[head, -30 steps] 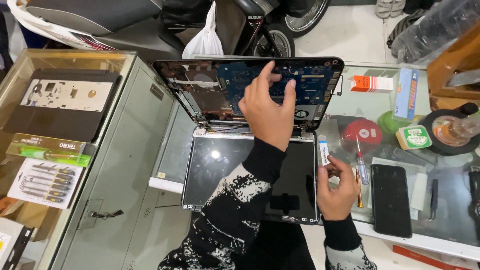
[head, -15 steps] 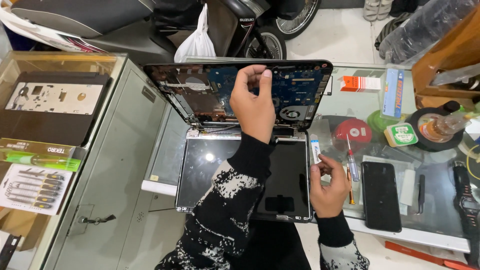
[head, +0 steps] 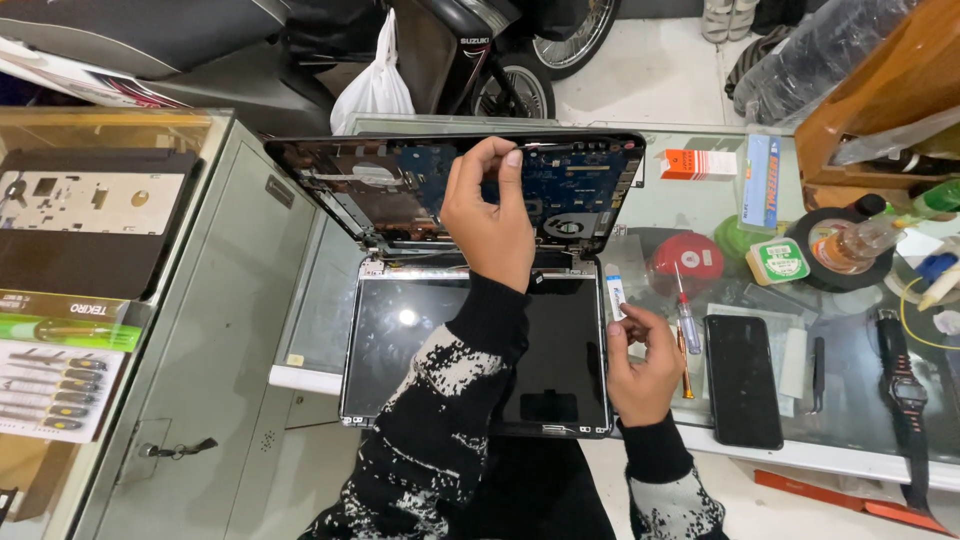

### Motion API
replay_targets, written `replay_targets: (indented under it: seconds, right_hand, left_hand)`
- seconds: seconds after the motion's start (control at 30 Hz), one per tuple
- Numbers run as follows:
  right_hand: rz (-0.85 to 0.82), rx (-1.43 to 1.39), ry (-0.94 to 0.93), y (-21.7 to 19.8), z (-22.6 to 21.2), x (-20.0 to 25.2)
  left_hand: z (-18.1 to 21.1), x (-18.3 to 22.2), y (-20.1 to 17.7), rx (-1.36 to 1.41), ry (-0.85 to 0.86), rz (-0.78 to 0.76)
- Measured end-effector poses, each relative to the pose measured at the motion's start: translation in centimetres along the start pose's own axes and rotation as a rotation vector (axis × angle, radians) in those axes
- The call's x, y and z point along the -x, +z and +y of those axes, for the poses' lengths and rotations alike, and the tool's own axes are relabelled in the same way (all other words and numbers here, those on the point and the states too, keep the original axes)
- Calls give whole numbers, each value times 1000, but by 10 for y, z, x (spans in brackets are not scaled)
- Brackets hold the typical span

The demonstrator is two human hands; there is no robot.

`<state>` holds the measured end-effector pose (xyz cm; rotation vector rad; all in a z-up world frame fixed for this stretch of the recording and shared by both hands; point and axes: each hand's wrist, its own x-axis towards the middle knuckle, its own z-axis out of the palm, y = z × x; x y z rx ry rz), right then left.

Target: Disassembling a laptop by removing the top casing, internal speakers, and unscrewing the screen hinges.

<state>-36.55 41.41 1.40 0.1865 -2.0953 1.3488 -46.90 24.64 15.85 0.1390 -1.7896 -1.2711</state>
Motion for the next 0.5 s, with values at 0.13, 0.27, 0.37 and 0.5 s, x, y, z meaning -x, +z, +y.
replay_targets:
  seconds: [0.13,0.27,0.37,0.5]
  right_hand:
    - [16,-9,-7,0,-2,-9]
    - [76,41,-136,-6,-17,-55]
    - [101,120,-362,-14,-49,-111]
    - [-94,177,-712,2,-86,-181]
  left_hand:
    - [-2,-2,0,65,11,-9]
    - [-9,-1,2,23,92,0]
    - [-13,-1,-2,-17,148,-15]
    - [-14,-10,-4,-31,185,-56]
